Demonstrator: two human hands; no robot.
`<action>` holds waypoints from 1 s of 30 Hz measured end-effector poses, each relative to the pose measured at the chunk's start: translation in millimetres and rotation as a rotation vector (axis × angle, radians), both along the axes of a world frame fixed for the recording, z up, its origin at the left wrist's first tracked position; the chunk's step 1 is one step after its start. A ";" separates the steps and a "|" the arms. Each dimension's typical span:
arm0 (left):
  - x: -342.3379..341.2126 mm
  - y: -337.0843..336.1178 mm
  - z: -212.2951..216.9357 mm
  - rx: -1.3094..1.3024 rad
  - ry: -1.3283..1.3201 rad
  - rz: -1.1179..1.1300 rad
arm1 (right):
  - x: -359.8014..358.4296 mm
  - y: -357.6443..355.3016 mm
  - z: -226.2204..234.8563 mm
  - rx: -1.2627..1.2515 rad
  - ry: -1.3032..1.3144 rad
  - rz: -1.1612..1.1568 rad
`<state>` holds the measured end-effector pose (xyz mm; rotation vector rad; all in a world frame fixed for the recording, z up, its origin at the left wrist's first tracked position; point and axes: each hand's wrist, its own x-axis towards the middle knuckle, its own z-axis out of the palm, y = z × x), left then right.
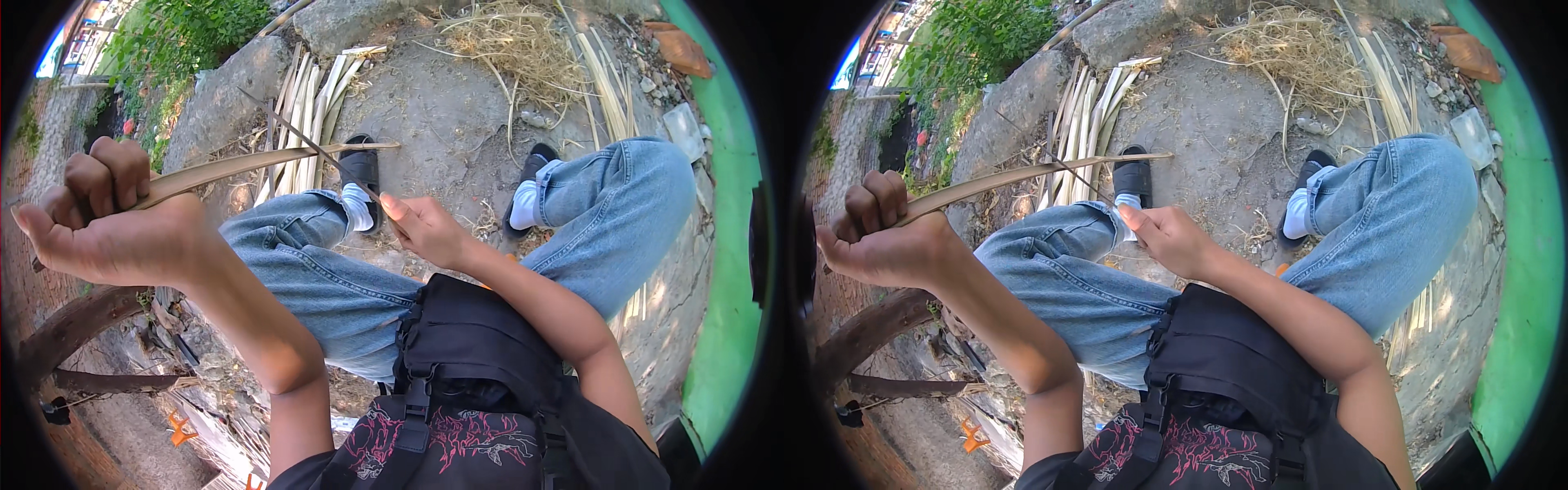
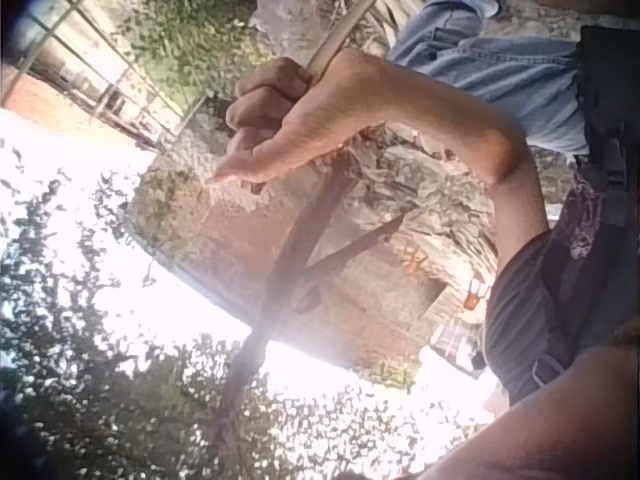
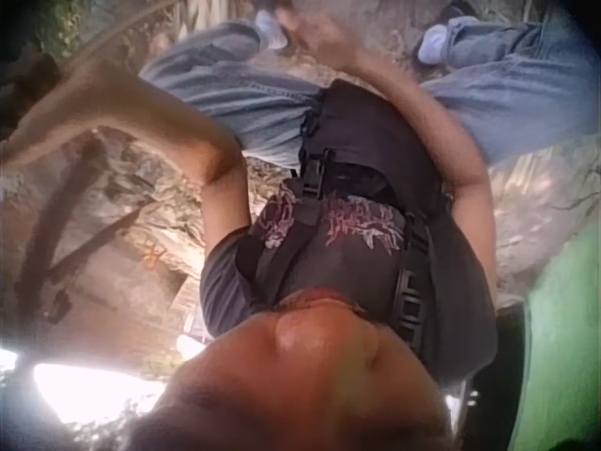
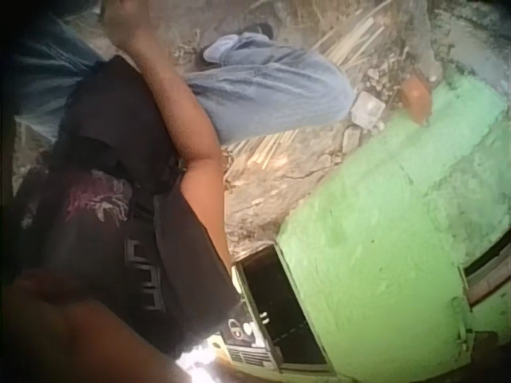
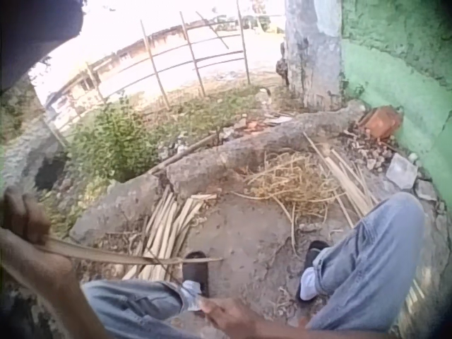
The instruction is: The person strips thin layers off a long bamboo stalk by hand using a knife, working along the length of the stalk.
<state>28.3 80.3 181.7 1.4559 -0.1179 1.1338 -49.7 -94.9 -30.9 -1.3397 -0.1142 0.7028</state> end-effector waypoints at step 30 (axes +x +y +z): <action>-11.6 -7.7 20.7 -0.200 0.024 -0.288 | 12.2 -12.9 33.4 0.014 0.090 0.011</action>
